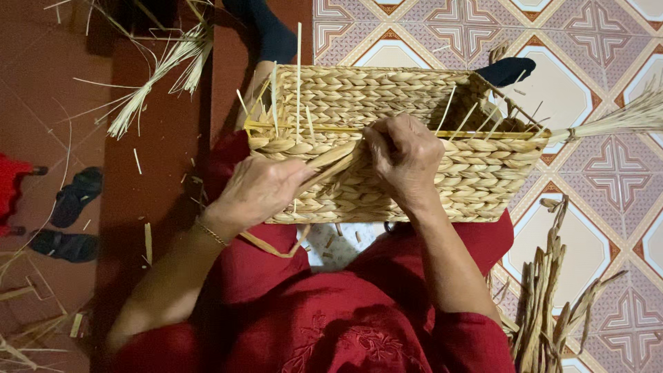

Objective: The person weaves a rectangular basket using dried palm leaves, interlacing strips through vertical stakes and trimming excess with scissors. The basket is rotated and adjusted repeatedly to continue the weave along the sides.

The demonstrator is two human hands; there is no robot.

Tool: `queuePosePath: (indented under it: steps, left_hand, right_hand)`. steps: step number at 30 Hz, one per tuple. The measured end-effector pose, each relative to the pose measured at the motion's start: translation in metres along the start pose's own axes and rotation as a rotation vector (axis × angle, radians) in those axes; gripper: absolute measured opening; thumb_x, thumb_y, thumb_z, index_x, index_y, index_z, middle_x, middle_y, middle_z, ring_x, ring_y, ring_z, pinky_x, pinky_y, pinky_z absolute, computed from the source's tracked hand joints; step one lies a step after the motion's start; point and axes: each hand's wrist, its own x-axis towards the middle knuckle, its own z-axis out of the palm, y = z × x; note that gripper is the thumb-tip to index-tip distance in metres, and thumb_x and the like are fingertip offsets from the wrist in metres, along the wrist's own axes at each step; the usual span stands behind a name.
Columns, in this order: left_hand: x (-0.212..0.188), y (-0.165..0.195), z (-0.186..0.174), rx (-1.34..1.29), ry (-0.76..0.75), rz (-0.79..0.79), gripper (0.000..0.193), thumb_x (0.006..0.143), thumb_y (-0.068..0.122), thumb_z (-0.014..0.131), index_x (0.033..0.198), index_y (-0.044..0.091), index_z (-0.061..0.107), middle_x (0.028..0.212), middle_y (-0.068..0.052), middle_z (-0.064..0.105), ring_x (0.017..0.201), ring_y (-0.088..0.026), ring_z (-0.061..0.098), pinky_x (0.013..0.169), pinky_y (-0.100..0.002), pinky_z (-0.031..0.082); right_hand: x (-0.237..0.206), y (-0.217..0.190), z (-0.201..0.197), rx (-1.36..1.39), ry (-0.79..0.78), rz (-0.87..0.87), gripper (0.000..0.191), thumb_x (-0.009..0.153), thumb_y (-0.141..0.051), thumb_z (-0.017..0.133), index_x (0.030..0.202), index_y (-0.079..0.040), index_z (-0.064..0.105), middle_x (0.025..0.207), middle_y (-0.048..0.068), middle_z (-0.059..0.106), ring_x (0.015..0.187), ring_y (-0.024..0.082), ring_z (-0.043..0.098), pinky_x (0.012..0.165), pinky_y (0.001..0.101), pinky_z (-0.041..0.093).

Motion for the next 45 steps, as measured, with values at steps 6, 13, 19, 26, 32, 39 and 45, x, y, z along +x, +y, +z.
queuePosePath:
  steps: [6, 13, 19, 26, 32, 39, 45]
  left_hand:
    - [-0.020, 0.002, -0.046, 0.183, 0.296, -0.007, 0.015, 0.097, 0.027, 0.074, 0.096, 0.012, 0.077, 0.078, -0.007, 0.073, 0.060, -0.016, 0.066, 0.050, -0.033, 0.053]
    - [-0.022, 0.029, -0.002, 0.471, 0.548, 0.418, 0.040, 0.093, 0.037, 0.087, 0.108, 0.004, 0.070, 0.106, -0.010, 0.062, 0.100, -0.025, 0.056, 0.091, -0.041, 0.050]
    - [0.005, 0.042, 0.038, 0.385, 0.454, 0.284, 0.039, 0.083, 0.028, 0.080, 0.103, -0.001, 0.062, 0.093, -0.013, 0.058, 0.089, -0.028, 0.057, 0.074, -0.044, 0.048]
    - [0.009, 0.039, 0.028, 0.337, 0.426, 0.306, 0.018, 0.096, 0.000, 0.072, 0.111, -0.005, 0.063, 0.105, -0.015, 0.061, 0.097, -0.022, 0.059, 0.081, -0.031, 0.053]
    - [0.015, 0.041, 0.016, 0.423, 0.526, 0.334, 0.029, 0.092, -0.003, 0.072, 0.120, -0.002, 0.067, 0.105, -0.009, 0.061, 0.100, -0.022, 0.058, 0.086, -0.032, 0.054]
    - [0.001, 0.057, 0.032, 0.389, 0.761, 0.600, 0.031, 0.101, 0.004, 0.075, 0.129, 0.001, 0.061, 0.118, -0.013, 0.063, 0.106, -0.026, 0.059, 0.085, -0.037, 0.052]
    - [0.011, 0.047, 0.034, 0.460, 0.513, 0.256, 0.031, 0.092, -0.005, 0.065, 0.122, -0.012, 0.063, 0.112, -0.023, 0.064, 0.097, -0.031, 0.065, 0.083, -0.039, 0.059]
  right_hand:
    - [-0.013, 0.012, 0.011, -0.050, 0.180, -0.177, 0.029, 0.087, -0.008, 0.085, 0.109, 0.002, 0.068, 0.098, 0.015, 0.068, 0.080, 0.024, 0.066, 0.063, 0.0331, 0.056]
    - [-0.019, 0.018, 0.040, -0.185, 0.309, -0.266, 0.022, 0.082, 0.007, 0.080, 0.094, -0.006, 0.067, 0.086, 0.010, 0.059, 0.070, 0.021, 0.060, 0.051, 0.0321, 0.045]
    - [-0.016, 0.009, 0.024, -0.024, 0.121, -0.310, 0.025, 0.088, 0.007, 0.074, 0.108, -0.006, 0.069, 0.105, 0.011, 0.071, 0.088, 0.024, 0.071, 0.072, 0.0350, 0.057]
    - [-0.005, -0.006, -0.016, 0.103, -0.220, -0.227, 0.034, 0.085, 0.001, 0.075, 0.118, -0.006, 0.073, 0.110, 0.010, 0.075, 0.097, 0.020, 0.072, 0.078, 0.0346, 0.050]
    - [-0.004, -0.016, -0.006, -0.033, -0.147, -0.273, 0.024, 0.086, -0.006, 0.083, 0.107, -0.006, 0.072, 0.099, 0.007, 0.074, 0.078, 0.024, 0.060, 0.068, 0.0347, 0.048]
    - [-0.008, -0.012, 0.004, -0.005, -0.111, -0.166, 0.023, 0.086, 0.001, 0.080, 0.104, -0.004, 0.068, 0.099, 0.009, 0.073, 0.077, 0.025, 0.060, 0.068, 0.0363, 0.050]
    - [-0.009, -0.015, 0.003, 0.039, -0.100, -0.147, 0.022, 0.090, 0.003, 0.077, 0.106, -0.004, 0.065, 0.099, 0.010, 0.071, 0.080, 0.030, 0.062, 0.073, 0.0386, 0.051]
